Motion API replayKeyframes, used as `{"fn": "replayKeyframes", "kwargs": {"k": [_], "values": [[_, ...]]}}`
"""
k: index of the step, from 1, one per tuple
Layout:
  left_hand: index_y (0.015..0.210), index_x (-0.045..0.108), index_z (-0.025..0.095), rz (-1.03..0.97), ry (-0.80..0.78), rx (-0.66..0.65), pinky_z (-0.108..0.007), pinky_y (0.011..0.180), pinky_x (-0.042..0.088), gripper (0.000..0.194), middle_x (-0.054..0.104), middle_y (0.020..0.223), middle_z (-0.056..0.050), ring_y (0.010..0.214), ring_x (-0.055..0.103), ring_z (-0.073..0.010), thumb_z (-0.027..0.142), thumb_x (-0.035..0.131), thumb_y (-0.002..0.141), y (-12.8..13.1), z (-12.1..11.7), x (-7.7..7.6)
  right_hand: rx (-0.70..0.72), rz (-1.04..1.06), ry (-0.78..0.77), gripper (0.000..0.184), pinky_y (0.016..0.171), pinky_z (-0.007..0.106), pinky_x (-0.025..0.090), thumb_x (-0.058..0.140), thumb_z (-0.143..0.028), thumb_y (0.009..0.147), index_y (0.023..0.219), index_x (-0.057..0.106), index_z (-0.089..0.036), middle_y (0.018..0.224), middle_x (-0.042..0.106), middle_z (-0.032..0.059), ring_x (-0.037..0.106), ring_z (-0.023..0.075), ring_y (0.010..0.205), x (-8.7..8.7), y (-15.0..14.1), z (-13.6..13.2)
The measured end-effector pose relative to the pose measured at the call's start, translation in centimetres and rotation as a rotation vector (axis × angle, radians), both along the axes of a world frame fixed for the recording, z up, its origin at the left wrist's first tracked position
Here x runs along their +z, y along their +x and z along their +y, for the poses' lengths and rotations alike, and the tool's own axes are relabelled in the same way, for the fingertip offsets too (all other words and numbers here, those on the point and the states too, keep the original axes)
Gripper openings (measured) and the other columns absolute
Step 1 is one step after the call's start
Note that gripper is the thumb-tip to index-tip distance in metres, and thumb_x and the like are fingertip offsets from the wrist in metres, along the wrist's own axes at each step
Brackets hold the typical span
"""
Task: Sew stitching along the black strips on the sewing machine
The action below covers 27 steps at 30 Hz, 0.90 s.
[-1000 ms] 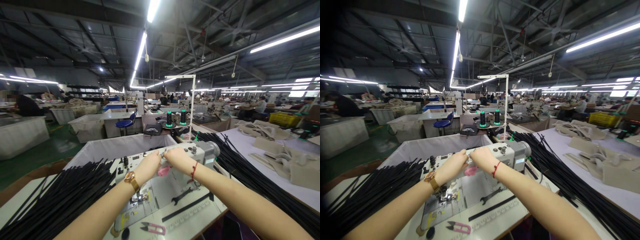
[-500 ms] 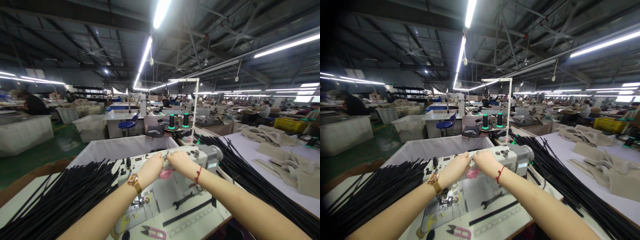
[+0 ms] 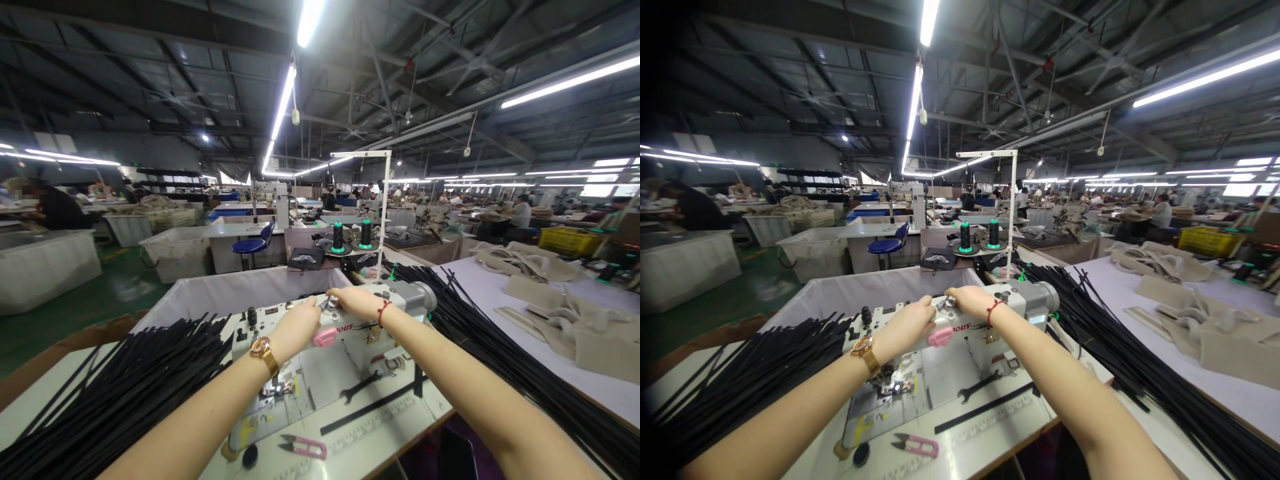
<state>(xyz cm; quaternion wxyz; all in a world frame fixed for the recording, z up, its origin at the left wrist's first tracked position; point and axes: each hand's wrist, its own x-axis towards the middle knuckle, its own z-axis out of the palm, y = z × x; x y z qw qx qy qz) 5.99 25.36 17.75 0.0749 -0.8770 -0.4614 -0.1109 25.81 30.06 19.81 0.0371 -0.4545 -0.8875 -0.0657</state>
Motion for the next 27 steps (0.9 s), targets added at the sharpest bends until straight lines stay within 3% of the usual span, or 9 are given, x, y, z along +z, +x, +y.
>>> {"fn": "replayKeyframes", "kwargs": {"k": [8,16,20,22,25,27], "values": [[0.085,0.063,0.013,0.002,0.019,-0.005,-0.031,0.072,0.049,0.01,0.057,0.099,-0.009,0.081,0.065,-0.0216,0.014,0.053,0.089,0.0,-0.1,0.1,-0.042,-0.019,-0.063,0.025,0.071,0.03,0.045,0.049,-0.014,0.087,0.107,0.064,-0.018,0.094,0.074,0.0129,0.069,0.0252,0.087,0.8,-0.8,0.6],[0.086,0.063,0.013,-0.02,0.028,-0.021,-0.03,0.072,0.049,0.009,0.057,0.098,-0.009,0.082,0.065,-0.0218,0.014,0.055,0.088,-0.2,0.1,-0.1,-0.191,0.23,-0.023,0.025,0.078,0.03,0.048,0.049,-0.013,0.085,0.102,0.068,-0.012,0.103,0.073,0.0161,0.067,0.0251,0.095,0.0,3.1,2.0],[0.085,0.063,0.013,-0.031,0.025,-0.025,-0.031,0.072,0.049,0.01,0.056,0.098,-0.009,0.081,0.064,-0.0211,0.014,0.053,0.089,-0.2,0.3,-0.4,-0.169,0.382,-0.075,0.038,0.079,0.021,0.05,0.054,-0.004,0.076,0.109,0.068,-0.017,0.106,0.074,0.005,0.068,0.0154,0.09,0.5,4.7,2.2],[0.085,0.063,0.013,-0.036,0.018,-0.025,-0.03,0.073,0.048,0.011,0.056,0.098,-0.009,0.081,0.064,-0.0204,0.014,0.053,0.089,-0.2,0.3,-0.4,-0.181,0.469,-0.036,0.042,0.086,0.021,0.049,0.052,-0.004,0.076,0.111,0.067,-0.02,0.114,0.071,0.0027,0.067,0.0144,0.098,1.5,5.5,2.2],[0.085,0.063,0.013,-0.042,0.007,-0.022,-0.03,0.073,0.048,0.012,0.056,0.098,-0.009,0.081,0.064,-0.02,0.014,0.051,0.089,-0.2,0.4,-0.5,-0.32,0.625,0.121,0.043,0.102,0.031,0.043,0.044,-0.009,0.083,0.124,0.057,-0.014,0.131,0.06,0.012,0.056,0.0203,0.119,3.1,7.1,2.2],[0.087,0.063,0.013,-0.044,0.004,-0.022,-0.031,0.074,0.048,0.013,0.056,0.098,-0.009,0.081,0.064,-0.0204,0.014,0.051,0.089,-0.3,0.4,-0.6,-0.443,0.712,0.187,0.046,0.101,0.038,0.045,0.041,-0.013,0.088,0.134,0.045,-0.008,0.136,0.053,0.021,0.055,0.024,0.121,3.6,8.1,2.4]]}}
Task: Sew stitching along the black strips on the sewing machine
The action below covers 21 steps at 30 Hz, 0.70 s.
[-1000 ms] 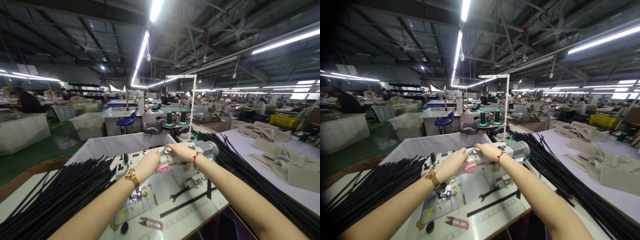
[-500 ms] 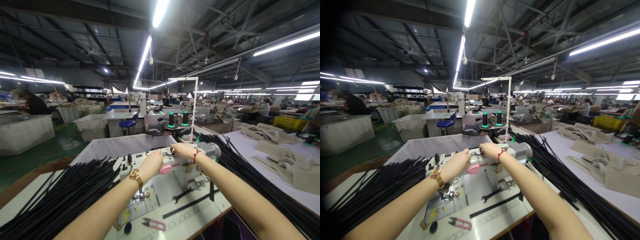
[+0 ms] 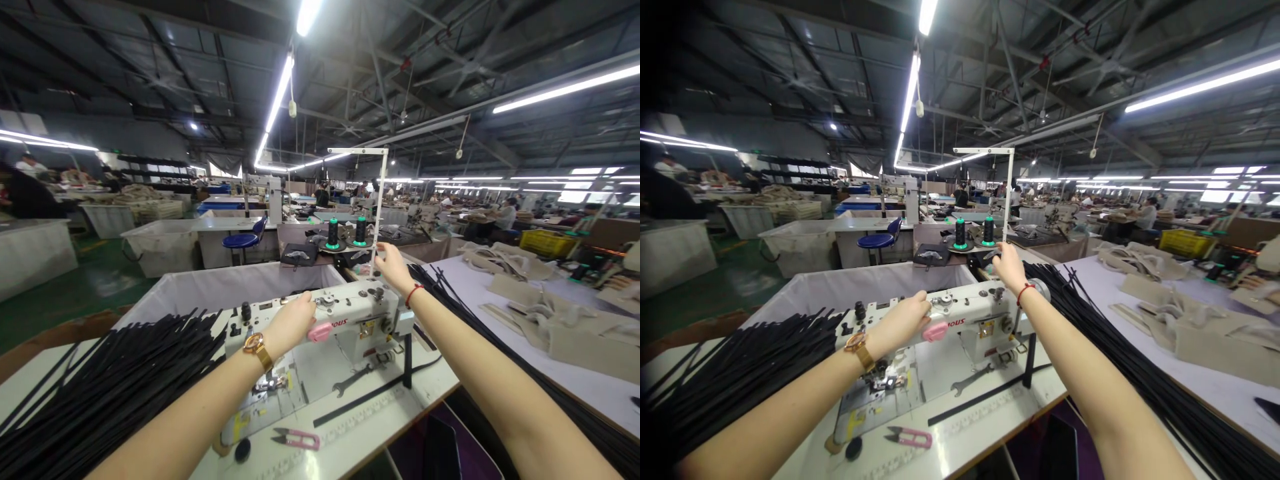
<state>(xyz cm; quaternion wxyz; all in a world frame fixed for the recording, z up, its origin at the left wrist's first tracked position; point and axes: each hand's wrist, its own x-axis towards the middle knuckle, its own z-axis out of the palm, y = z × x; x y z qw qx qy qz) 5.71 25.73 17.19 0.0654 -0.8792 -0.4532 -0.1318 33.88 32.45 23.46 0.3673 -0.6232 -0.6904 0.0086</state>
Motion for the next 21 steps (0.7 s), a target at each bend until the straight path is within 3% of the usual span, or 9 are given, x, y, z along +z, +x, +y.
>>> {"fn": "replayKeyframes", "kwargs": {"k": [2,5,7,12,15,17,18,20,21], "values": [[0.087,0.063,0.013,-0.002,0.003,-0.004,-0.031,0.074,0.048,0.013,0.056,0.099,-0.009,0.081,0.064,-0.0207,0.015,0.05,0.089,0.0,0.0,0.0,-0.068,0.069,-0.037,0.045,0.086,0.037,0.053,0.045,-0.018,0.09,0.133,0.043,-0.005,0.126,0.059,0.0235,0.066,0.0231,0.102,-0.3,0.3,0.2],[0.087,0.063,0.014,-0.003,0.014,-0.009,-0.031,0.073,0.048,0.012,0.056,0.099,-0.009,0.08,0.064,-0.0205,0.014,0.051,0.089,0.0,0.0,0.0,-0.049,0.116,-0.129,0.027,0.062,0.029,0.056,0.051,-0.03,0.094,0.109,0.06,-0.009,0.089,0.071,0.0084,0.067,0.0137,0.065,-1.4,-0.6,0.6],[0.087,0.063,0.013,0.0,0.021,-0.006,-0.03,0.073,0.048,0.012,0.056,0.099,-0.009,0.08,0.064,-0.0204,0.013,0.051,0.088,0.0,-0.1,0.0,-0.03,0.112,-0.131,0.028,0.058,0.026,0.053,0.051,-0.036,0.095,0.091,0.064,-0.012,0.074,0.068,0.0007,0.063,0.0105,0.058,-1.8,-1.8,1.0],[0.086,0.062,0.014,0.01,0.02,0.006,-0.029,0.072,0.048,0.012,0.056,0.099,-0.009,0.08,0.064,-0.0201,0.015,0.051,0.089,0.0,-0.2,0.0,-0.018,0.011,0.014,0.037,0.068,0.029,0.05,0.039,-0.031,0.097,0.082,0.067,-0.013,0.077,0.07,0.0046,0.066,0.0172,0.074,-0.3,-3.8,0.9],[0.085,0.062,0.014,0.012,0.011,0.01,-0.03,0.071,0.048,0.012,0.055,0.099,-0.009,0.079,0.064,-0.0201,0.017,0.051,0.09,-0.1,-0.2,-0.1,0.027,-0.081,0.086,0.032,0.08,0.033,0.048,0.044,-0.027,0.093,0.111,0.065,-0.012,0.115,0.066,0.0135,0.063,0.025,0.1,-0.3,-4.5,-1.8],[0.086,0.061,0.014,0.008,0.01,0.008,-0.031,0.071,0.048,0.012,0.054,0.101,-0.009,0.078,0.064,-0.0199,0.018,0.051,0.091,-0.2,-0.1,-0.1,0.077,-0.163,0.135,0.047,0.088,0.036,0.045,0.049,-0.025,0.09,0.136,0.046,-0.016,0.143,0.045,0.0153,0.052,0.0279,0.118,-2.2,-5.1,-4.8],[0.086,0.061,0.014,0.006,0.011,0.005,-0.031,0.07,0.048,0.012,0.054,0.102,-0.009,0.078,0.063,-0.0197,0.018,0.05,0.091,-0.2,-0.1,-0.1,0.123,-0.211,0.154,0.049,0.092,0.036,0.043,0.049,-0.024,0.091,0.138,0.042,-0.019,0.146,0.042,0.0135,0.047,0.0274,0.124,-3.8,-5.5,-6.6],[0.087,0.061,0.014,0.002,0.012,0.0,-0.03,0.07,0.047,0.012,0.054,0.101,-0.009,0.077,0.063,-0.0194,0.018,0.051,0.091,-0.2,-0.2,-0.1,0.397,-0.541,0.17,0.036,0.09,0.037,0.044,0.038,-0.02,0.096,0.129,0.05,-0.016,0.131,0.054,0.016,0.05,0.0262,0.117,-8.2,-6.0,-10.2],[0.087,0.061,0.014,0.002,0.012,0.0,-0.03,0.069,0.047,0.012,0.054,0.101,-0.009,0.077,0.063,-0.0192,0.018,0.051,0.091,-0.3,-0.2,0.0,0.514,-0.618,0.127,0.027,0.081,0.033,0.046,0.04,-0.02,0.096,0.114,0.06,-0.02,0.113,0.065,0.0102,0.057,0.0224,0.102,-10.8,-6.2,-11.9]]}}
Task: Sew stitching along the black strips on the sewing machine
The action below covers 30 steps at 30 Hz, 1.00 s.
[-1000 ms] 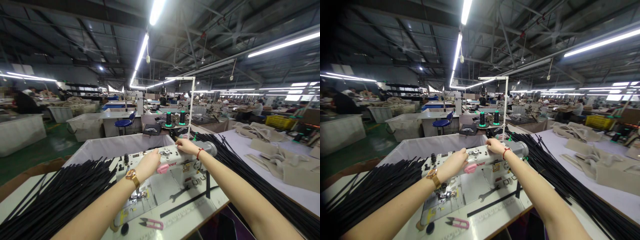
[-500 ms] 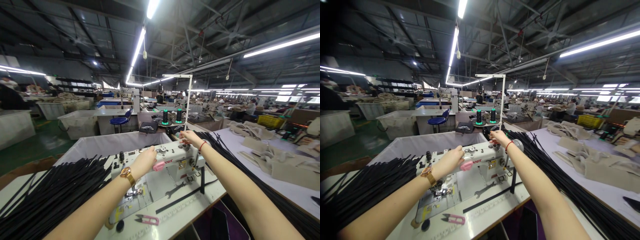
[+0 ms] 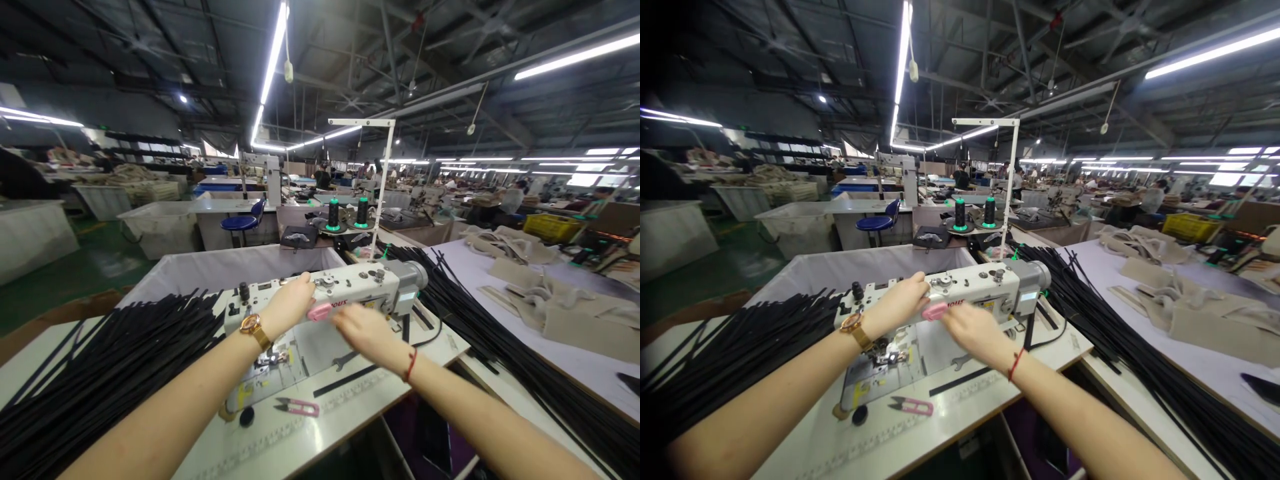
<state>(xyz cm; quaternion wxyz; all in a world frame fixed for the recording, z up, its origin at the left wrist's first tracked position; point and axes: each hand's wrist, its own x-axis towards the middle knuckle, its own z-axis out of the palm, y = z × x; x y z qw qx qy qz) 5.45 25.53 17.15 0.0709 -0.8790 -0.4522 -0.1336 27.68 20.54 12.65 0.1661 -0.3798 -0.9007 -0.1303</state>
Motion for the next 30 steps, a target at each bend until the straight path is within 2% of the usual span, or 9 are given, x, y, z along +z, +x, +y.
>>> {"fn": "replayKeyframes", "kwargs": {"k": [2,6,12,15,18,20,23,27,30], "values": [[0.086,0.061,0.014,0.001,-0.005,0.002,-0.03,0.069,0.047,0.011,0.054,0.1,-0.009,0.076,0.062,-0.0189,0.019,0.052,0.091,0.0,-0.1,0.1,0.085,-0.178,-0.092,0.021,0.063,0.031,0.045,0.044,-0.016,0.094,0.09,0.064,-0.019,0.081,0.067,0.0054,0.059,0.0208,0.079,-5.1,-0.5,-2.8],[0.088,0.062,0.013,0.004,-0.022,0.019,-0.031,0.071,0.047,0.012,0.053,0.102,-0.009,0.079,0.062,-0.0196,0.019,0.052,0.092,0.1,-0.3,0.3,0.084,-0.187,-0.168,0.007,0.06,0.03,0.045,0.055,-0.018,0.09,0.092,0.062,-0.018,0.083,0.066,0.0033,0.059,0.0194,0.076,-12.1,-3.3,-6.0],[0.086,0.062,0.014,0.011,-0.037,0.044,-0.031,0.072,0.047,0.014,0.053,0.1,-0.009,0.079,0.062,-0.0192,0.019,0.05,0.091,0.3,-0.4,0.5,-0.044,-0.06,-0.222,0.016,0.063,0.04,0.049,0.051,-0.012,0.087,0.097,0.064,-0.015,0.092,0.067,0.0135,0.06,0.0292,0.084,-16.2,-10.9,-6.6],[0.085,0.061,0.014,0.012,-0.003,0.04,-0.031,0.072,0.047,0.015,0.054,0.098,-0.008,0.078,0.062,-0.0195,0.019,0.049,0.092,0.3,-0.5,0.3,-0.108,0.008,-0.254,0.016,0.066,0.04,0.05,0.051,-0.008,0.085,0.089,0.065,-0.015,0.09,0.069,0.0145,0.062,0.0298,0.085,-16.7,-11.8,-5.8],[0.084,0.06,0.015,-0.004,0.037,0.033,-0.03,0.072,0.047,0.015,0.053,0.097,-0.008,0.078,0.061,-0.0193,0.019,0.048,0.092,0.2,-0.5,-0.1,-0.181,0.129,-0.3,0.017,0.062,0.029,0.05,0.048,-0.01,0.087,0.088,0.062,-0.019,0.081,0.071,0.0055,0.066,0.0209,0.073,-15.2,-9.7,-5.0],[0.085,0.06,0.015,-0.022,0.042,0.024,-0.03,0.072,0.047,0.014,0.053,0.097,-0.008,0.078,0.061,-0.0193,0.018,0.048,0.092,0.1,-0.5,-0.3,-0.239,0.217,-0.304,0.021,0.059,0.023,0.049,0.041,-0.012,0.093,0.099,0.059,-0.022,0.078,0.071,0.0005,0.066,0.0157,0.067,-12.7,-7.1,-4.4],[0.089,0.059,0.015,-0.077,0.041,0.008,-0.03,0.074,0.047,0.011,0.054,0.098,-0.007,0.081,0.061,-0.0201,0.019,0.049,0.091,0.1,-0.6,-0.3,-0.361,0.348,-0.213,0.033,0.077,0.026,0.05,0.026,-0.019,0.1,0.128,0.044,-0.02,0.109,0.069,0.0082,0.067,0.0169,0.095,-7.2,-3.1,-3.2],[0.092,0.056,0.017,-0.207,0.053,-0.008,-0.031,0.076,0.046,0.006,0.054,0.096,-0.006,0.084,0.06,-0.0205,0.021,0.051,0.09,0.4,-0.9,0.2,-0.5,0.3,-0.086,0.031,0.074,0.028,0.047,0.038,-0.04,0.099,0.121,0.05,-0.023,0.111,0.068,0.0087,0.067,0.0215,0.094,-0.6,-0.6,-0.7],[0.088,0.054,0.018,-0.289,0.042,-0.041,-0.031,0.075,0.046,0.003,0.054,0.094,-0.005,0.081,0.059,-0.0193,0.02,0.052,0.089,1.0,-1.0,0.5,-0.484,0.238,-0.08,0.026,0.067,0.026,0.045,0.041,-0.038,0.098,0.113,0.055,-0.023,0.107,0.069,0.0085,0.066,0.0216,0.091,1.7,-1.0,1.4]]}}
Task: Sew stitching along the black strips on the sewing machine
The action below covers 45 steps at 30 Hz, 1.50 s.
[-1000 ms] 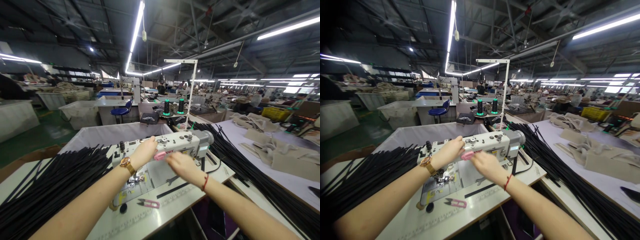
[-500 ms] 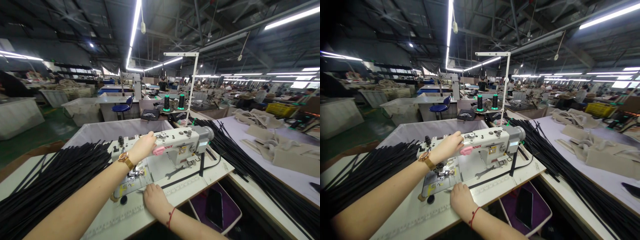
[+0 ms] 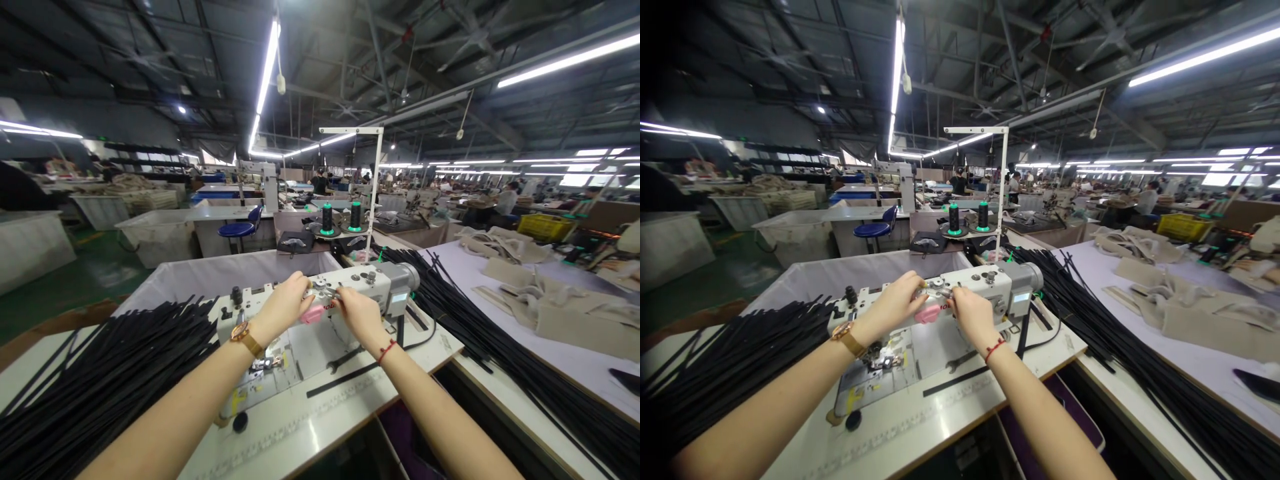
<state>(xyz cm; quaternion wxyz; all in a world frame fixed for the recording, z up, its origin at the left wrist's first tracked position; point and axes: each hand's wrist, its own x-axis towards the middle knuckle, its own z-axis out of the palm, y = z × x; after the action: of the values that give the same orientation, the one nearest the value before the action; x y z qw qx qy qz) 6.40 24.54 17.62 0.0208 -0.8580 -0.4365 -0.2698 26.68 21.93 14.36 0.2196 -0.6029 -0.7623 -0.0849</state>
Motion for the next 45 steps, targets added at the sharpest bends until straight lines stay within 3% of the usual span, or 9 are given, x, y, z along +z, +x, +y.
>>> {"fn": "replayKeyframes", "kwargs": {"k": [5,9,16,21,23,25,27,34,45], "values": [[0.083,0.053,0.018,-0.112,-0.015,-0.041,-0.03,0.076,0.045,0.003,0.053,0.09,-0.004,0.082,0.057,-0.0188,0.017,0.055,0.086,0.7,-0.1,-0.2,0.029,0.005,-0.012,0.027,0.063,0.026,0.042,0.039,-0.04,0.098,0.106,0.058,-0.023,0.102,0.07,0.0074,0.066,0.0214,0.084,0.9,-1.2,1.6],[0.086,0.055,0.019,-0.233,-0.081,-0.118,-0.029,0.075,0.044,0.002,0.053,0.089,-0.003,0.081,0.055,-0.0173,0.018,0.057,0.087,-0.6,-2.3,-1.2,0.004,0.101,-0.022,0.028,0.068,0.027,0.046,0.033,-0.039,0.099,0.11,0.054,-0.023,0.1,0.07,0.0068,0.066,0.0213,0.085,-0.3,-1.0,-0.4],[0.095,0.057,0.02,-0.421,-0.36,-0.158,-0.027,0.07,0.044,0.007,0.05,0.082,0.0,0.075,0.052,-0.0148,0.02,0.055,0.089,-6.6,-9.3,-7.4,0.363,0.777,-0.164,0.03,0.081,0.032,0.052,0.051,-0.037,0.092,0.119,0.052,-0.025,0.109,0.065,0.0079,0.062,0.0215,0.094,-6.0,-3.8,-6.7],[0.097,0.057,0.021,-0.61,-0.548,-0.062,-0.024,0.065,0.045,0.009,0.05,0.091,-0.002,0.075,0.052,-0.0145,0.022,0.056,0.088,-10.0,-12.7,-10.7,0.607,0.72,-0.387,0.041,0.078,0.029,0.048,0.061,-0.03,0.089,0.129,0.053,-0.029,0.119,0.064,0.0055,0.06,0.0195,0.093,-7.4,-9.4,-8.2],[0.097,0.057,0.02,-0.661,-0.583,-0.041,-0.025,0.066,0.046,0.009,0.05,0.092,-0.003,0.077,0.053,-0.015,0.024,0.056,0.088,-11.2,-13.7,-11.4,0.664,0.661,-0.44,0.025,0.073,0.027,0.046,0.064,-0.027,0.087,0.112,0.064,-0.025,0.099,0.068,0.0037,0.059,0.018,0.083,-8.3,-11.5,-8.2],[0.096,0.058,0.02,-0.691,-0.608,-0.009,-0.025,0.068,0.047,0.008,0.049,0.093,-0.003,0.079,0.053,-0.0158,0.023,0.056,0.088,-12.5,-14.4,-12.3,0.658,0.642,-0.462,0.006,0.066,0.026,0.042,0.063,-0.025,0.087,0.086,0.069,-0.021,0.075,0.063,0.0001,0.056,0.0155,0.071,-9.7,-13.2,-8.2],[0.095,0.057,0.02,-0.687,-0.63,0.025,-0.025,0.068,0.047,0.008,0.049,0.094,-0.003,0.079,0.054,-0.016,0.021,0.056,0.087,-13.6,-14.7,-13.6,0.62,0.66,-0.463,0.017,0.061,0.025,0.038,0.061,-0.023,0.088,0.072,0.064,-0.02,0.066,0.056,-0.002,0.053,0.0138,0.065,-11.6,-14.5,-8.3],[0.088,0.058,0.019,-0.564,-0.56,0.072,-0.026,0.063,0.043,0.016,0.05,0.09,-0.002,0.067,0.052,-0.0146,0.01,0.058,0.076,-14.4,-11.9,-19.1,0.394,0.684,-0.388,0.022,0.061,0.024,0.034,0.057,-0.018,0.088,0.065,0.055,-0.02,0.065,0.053,-0.0026,0.05,0.0135,0.064,-17.7,-16.3,-7.8],[0.096,0.064,0.02,-0.554,-0.609,0.137,-0.033,0.072,0.047,0.025,0.056,0.101,-0.007,0.079,0.056,-0.0215,0.015,0.065,0.071,-14.1,-10.2,-21.9,0.252,0.628,-0.365,0.029,0.058,0.026,0.029,0.056,-0.028,0.088,0.061,0.048,-0.021,0.061,0.051,-0.002,0.047,0.0147,0.06,-20.0,-16.5,-6.9]]}}
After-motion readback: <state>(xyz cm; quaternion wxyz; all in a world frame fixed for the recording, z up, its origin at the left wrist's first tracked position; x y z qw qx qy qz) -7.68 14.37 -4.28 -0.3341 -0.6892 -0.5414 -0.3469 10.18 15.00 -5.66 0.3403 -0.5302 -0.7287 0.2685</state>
